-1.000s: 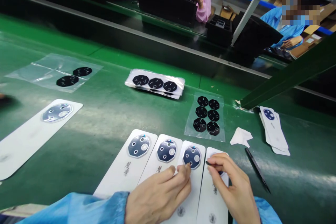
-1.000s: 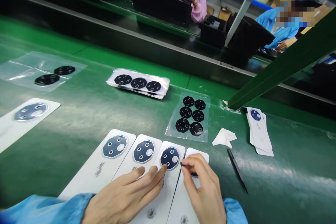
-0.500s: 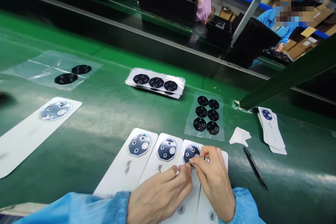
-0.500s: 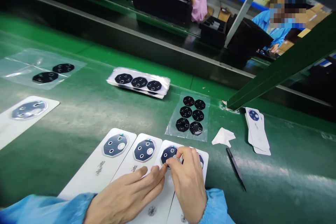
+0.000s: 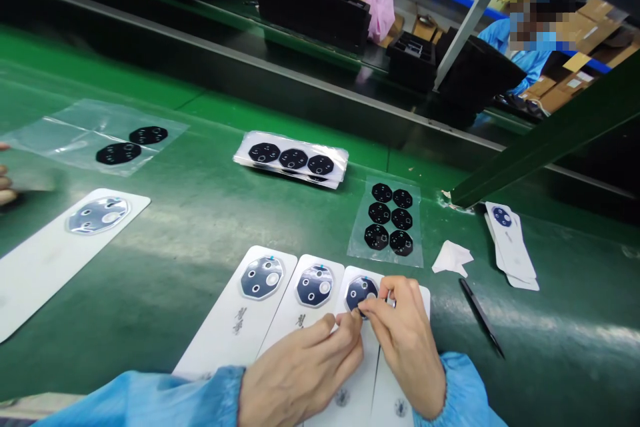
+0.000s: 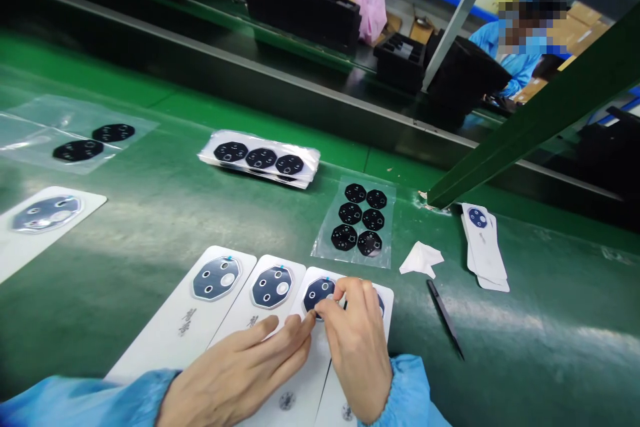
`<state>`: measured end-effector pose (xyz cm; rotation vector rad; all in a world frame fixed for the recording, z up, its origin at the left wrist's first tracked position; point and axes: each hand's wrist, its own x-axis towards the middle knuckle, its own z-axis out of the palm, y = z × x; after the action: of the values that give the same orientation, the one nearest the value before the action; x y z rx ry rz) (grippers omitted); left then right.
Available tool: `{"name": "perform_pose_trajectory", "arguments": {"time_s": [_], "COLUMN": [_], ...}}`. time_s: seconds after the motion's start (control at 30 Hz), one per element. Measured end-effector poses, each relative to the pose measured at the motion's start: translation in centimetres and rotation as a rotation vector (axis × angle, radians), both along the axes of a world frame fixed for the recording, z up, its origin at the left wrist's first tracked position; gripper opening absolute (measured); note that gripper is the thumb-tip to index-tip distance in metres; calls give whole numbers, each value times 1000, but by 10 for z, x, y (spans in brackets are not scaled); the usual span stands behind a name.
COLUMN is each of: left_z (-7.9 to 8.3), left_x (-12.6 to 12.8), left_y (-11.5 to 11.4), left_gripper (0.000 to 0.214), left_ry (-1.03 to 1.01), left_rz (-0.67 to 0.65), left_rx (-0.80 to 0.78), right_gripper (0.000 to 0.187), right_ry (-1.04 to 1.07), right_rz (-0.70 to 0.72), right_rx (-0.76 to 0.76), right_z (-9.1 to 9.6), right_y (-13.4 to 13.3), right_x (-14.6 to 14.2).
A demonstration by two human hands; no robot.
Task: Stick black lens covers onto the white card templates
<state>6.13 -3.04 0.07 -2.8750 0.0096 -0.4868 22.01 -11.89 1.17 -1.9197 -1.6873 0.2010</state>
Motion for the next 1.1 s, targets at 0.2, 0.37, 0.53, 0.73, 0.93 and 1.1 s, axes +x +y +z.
{"name": "perform_pose_trajectory", "arguments": {"time_s": [0.2,0.37,0.53,0.73,0.93,1.1], "left_z": [0,-2,-2,-1,2,3], "left_x": [0,0,0,1,2,-1], "left_y": [0,0,0,1,14,22], "left_gripper": [32,31,30,34,34,34], "left_ry": [-8,-2,-1,-27,-158,-181], "left_rz": [1,-3,2,-3,11,55], "left_rx": [-4,-18,-21,-56,-295,-323], "right_gripper": [22,21,22,20,12,13], "right_ry": [45,51,52,72,172,140], "right_rz": [18,22,14,20,-78,-98], "right_rx": [-14,14,-6,-39,24,37], "right_z": [0,1,4,4,4,3], "right_y": [2,2,3,4,4,3], "right_x": [1,1,0,4,14,13]}}
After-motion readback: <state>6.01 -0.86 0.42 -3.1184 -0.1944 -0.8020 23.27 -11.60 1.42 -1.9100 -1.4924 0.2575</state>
